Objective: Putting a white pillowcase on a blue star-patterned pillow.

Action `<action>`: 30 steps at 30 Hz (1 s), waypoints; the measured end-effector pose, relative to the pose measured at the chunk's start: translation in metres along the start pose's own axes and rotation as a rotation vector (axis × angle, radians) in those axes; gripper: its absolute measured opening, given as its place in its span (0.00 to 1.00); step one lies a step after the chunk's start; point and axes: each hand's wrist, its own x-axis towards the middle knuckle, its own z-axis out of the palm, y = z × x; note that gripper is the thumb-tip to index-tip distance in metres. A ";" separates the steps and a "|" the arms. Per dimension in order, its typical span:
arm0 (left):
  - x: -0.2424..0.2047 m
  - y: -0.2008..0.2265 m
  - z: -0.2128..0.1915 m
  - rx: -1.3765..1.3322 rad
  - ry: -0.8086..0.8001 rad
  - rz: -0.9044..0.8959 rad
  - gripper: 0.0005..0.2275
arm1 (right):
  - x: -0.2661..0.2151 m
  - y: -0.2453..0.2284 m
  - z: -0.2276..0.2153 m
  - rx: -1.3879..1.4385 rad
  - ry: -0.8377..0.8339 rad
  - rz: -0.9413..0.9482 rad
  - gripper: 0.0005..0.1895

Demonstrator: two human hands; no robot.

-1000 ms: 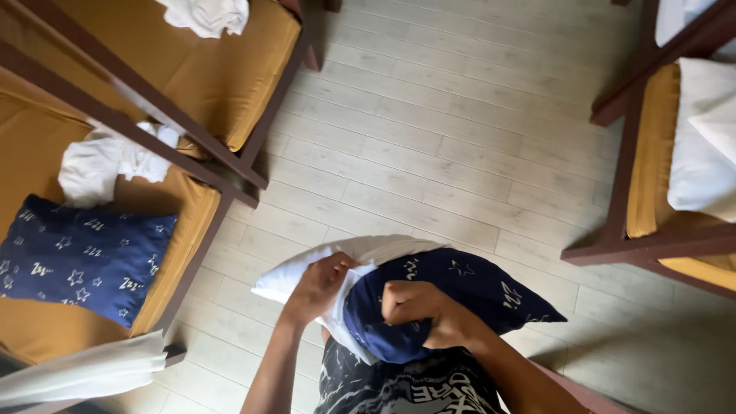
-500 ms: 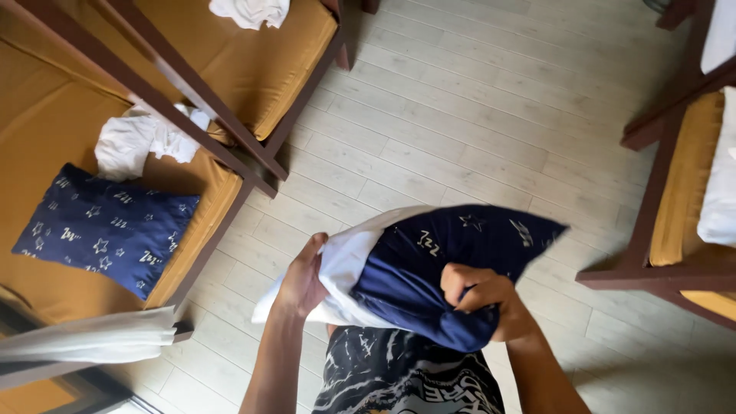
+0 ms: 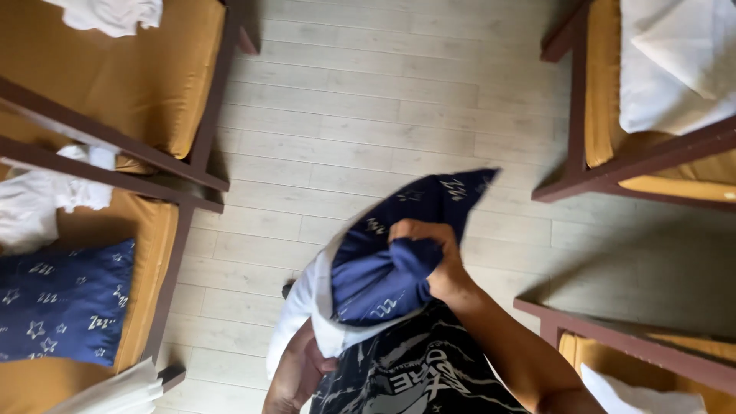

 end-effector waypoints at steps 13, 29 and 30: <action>0.069 0.055 -0.029 0.632 0.429 0.541 0.09 | -0.022 0.050 0.029 0.070 -0.805 0.170 0.10; 0.094 0.065 0.041 0.068 0.069 -0.080 0.31 | -0.044 -0.054 -0.125 -0.788 -0.427 0.341 0.08; 0.100 0.053 0.033 0.018 0.066 -0.138 0.29 | -0.048 -0.056 -0.138 -0.883 -0.299 0.434 0.16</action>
